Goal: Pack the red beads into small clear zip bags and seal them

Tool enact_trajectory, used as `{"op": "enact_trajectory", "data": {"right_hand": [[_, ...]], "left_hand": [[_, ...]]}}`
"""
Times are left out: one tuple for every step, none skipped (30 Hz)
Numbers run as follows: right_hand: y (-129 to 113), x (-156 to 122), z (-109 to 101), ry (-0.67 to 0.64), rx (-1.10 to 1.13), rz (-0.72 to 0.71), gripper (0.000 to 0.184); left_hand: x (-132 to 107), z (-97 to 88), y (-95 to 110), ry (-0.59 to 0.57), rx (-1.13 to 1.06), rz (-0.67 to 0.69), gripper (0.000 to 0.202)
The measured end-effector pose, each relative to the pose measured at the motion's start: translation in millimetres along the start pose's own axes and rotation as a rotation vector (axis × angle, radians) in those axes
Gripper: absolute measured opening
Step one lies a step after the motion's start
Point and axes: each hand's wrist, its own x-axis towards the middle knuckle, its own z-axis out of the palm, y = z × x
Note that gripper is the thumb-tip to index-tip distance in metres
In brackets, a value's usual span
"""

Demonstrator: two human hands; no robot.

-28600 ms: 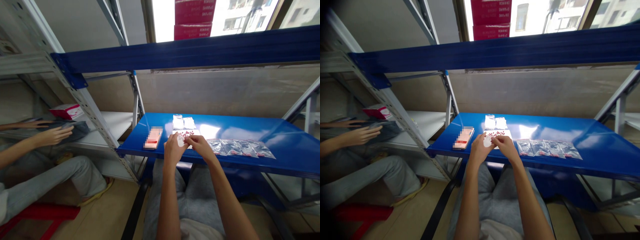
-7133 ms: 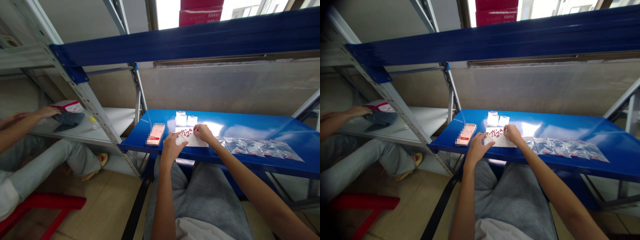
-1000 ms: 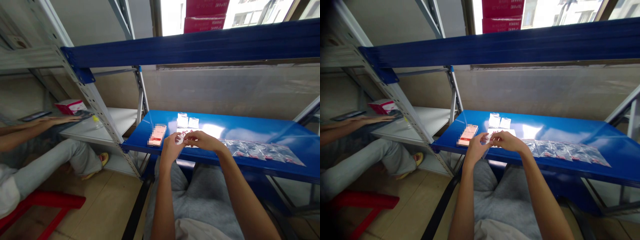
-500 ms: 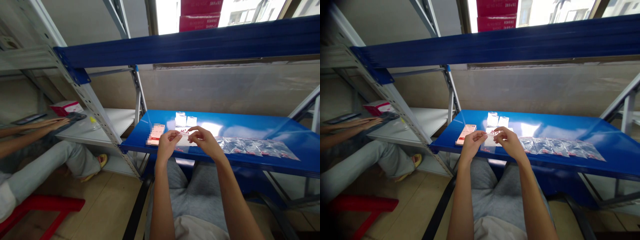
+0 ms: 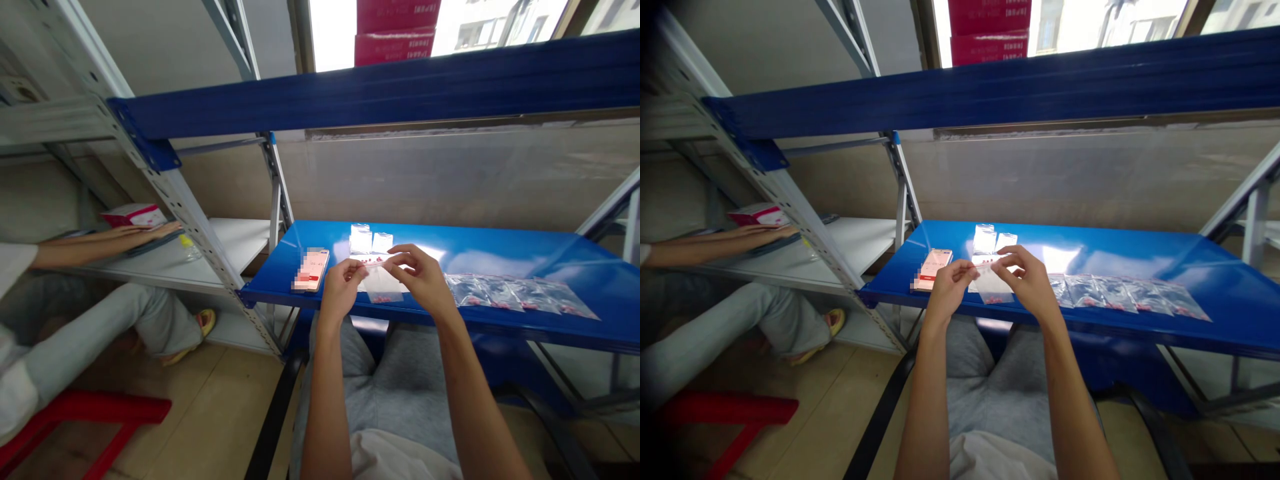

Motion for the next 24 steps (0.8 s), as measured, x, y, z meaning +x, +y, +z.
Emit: {"op": "enact_trajectory", "data": {"right_hand": [[2.4, 1.0, 0.1, -0.023, 0.013, 0.014, 0.037], [4.7, 2.0, 0.3, -0.045, 0.012, 0.021, 0.036], [6.8, 2.8, 0.6, -0.063, 0.004, 0.026, 0.035], [8.5, 3.4, 0.8, -0.074, -0.005, 0.030, 0.033], [9.8, 3.9, 1.0, -0.079, -0.009, 0.034, 0.032], [10.6, 4.2, 1.2, -0.079, -0.008, 0.037, 0.032], [11.1, 4.3, 1.3, -0.076, -0.001, 0.039, 0.031], [11.2, 4.2, 1.2, -0.070, 0.011, 0.040, 0.031], [11.0, 4.1, 1.1, -0.065, 0.025, 0.039, 0.031], [10.6, 3.8, 0.8, -0.066, 0.036, 0.038, 0.031], [10.0, 3.5, 0.5, -0.070, 0.044, 0.037, 0.030], [9.2, 3.2, 0.1, -0.073, 0.048, 0.038, 0.030], [8.4, 2.9, -0.3, -0.074, 0.050, 0.040, 0.029], [7.4, 2.7, -0.7, -0.073, 0.050, 0.042, 0.029], [6.3, 2.7, -1.2, -0.074, 0.051, 0.044, 0.029], [5.3, 2.7, -1.5, -0.082, 0.054, 0.047, 0.029], [4.3, 2.8, -1.7, -0.102, 0.063, 0.050, 0.029], [3.5, 3.1, -1.8, -0.131, 0.075, 0.056, 0.030], [3.1, 3.4, -1.5, -0.165, 0.086, 0.061, 0.031], [3.0, 3.7, -1.0, -0.197, 0.091, 0.063, 0.031], [3.4, 4.0, -0.3, -0.220, 0.091, 0.062, 0.031], [4.2, 4.1, 0.7, -0.229, 0.089, 0.058, 0.031], [5.2, 4.2, 1.7, -0.228, 0.084, 0.052, 0.030], [6.4, 4.1, 2.6, -0.218, 0.078, 0.046, 0.029]], "left_hand": [[0.3, 0.1, -0.8, 0.003, 0.010, 0.001, 0.011], [0.7, 0.1, -1.6, 0.004, 0.018, 0.003, 0.010], [0.9, 0.0, -2.2, 0.004, 0.025, 0.007, 0.010], [1.1, -0.1, -2.6, 0.004, 0.031, 0.012, 0.010], [1.1, -0.1, -2.7, 0.003, 0.038, 0.016, 0.011], [1.1, -0.1, -2.5, 0.002, 0.044, 0.017, 0.011], [0.9, 0.0, -1.9, 0.000, 0.046, 0.017, 0.012], [0.6, 0.2, -1.1, -0.005, 0.044, 0.014, 0.014], [0.3, 0.6, -0.3, -0.013, 0.038, 0.009, 0.017], [-0.1, 1.2, 0.6, -0.023, 0.033, 0.003, 0.019], [-0.4, 1.9, 1.4, -0.030, 0.032, -0.003, 0.021], [-0.7, 2.8, 2.0, -0.033, 0.036, -0.009, 0.023], [-0.9, 3.6, 2.3, -0.034, 0.040, -0.013, 0.023], [-1.0, 4.5, 2.5, -0.033, 0.043, -0.015, 0.023], [-1.0, 5.2, 2.4, -0.032, 0.040, -0.012, 0.023], [-0.9, 5.8, 2.2, -0.035, 0.030, -0.006, 0.023], [-0.8, 6.2, 2.1, -0.041, 0.018, 0.001, 0.022], [-0.7, 6.4, 2.0, -0.046, 0.006, 0.011, 0.021], [-0.7, 6.5, 2.1, -0.052, 0.000, 0.020, 0.021], [-0.7, 6.5, 2.3, -0.058, 0.001, 0.028, 0.020], [-0.7, 6.4, 2.8, -0.061, 0.008, 0.034, 0.020], [-0.9, 6.4, 3.4, -0.060, 0.019, 0.038, 0.020], [-1.0, 6.3, 4.2, -0.058, 0.031, 0.042, 0.020], [-1.3, 6.2, 5.0, -0.054, 0.041, 0.043, 0.020]]}}
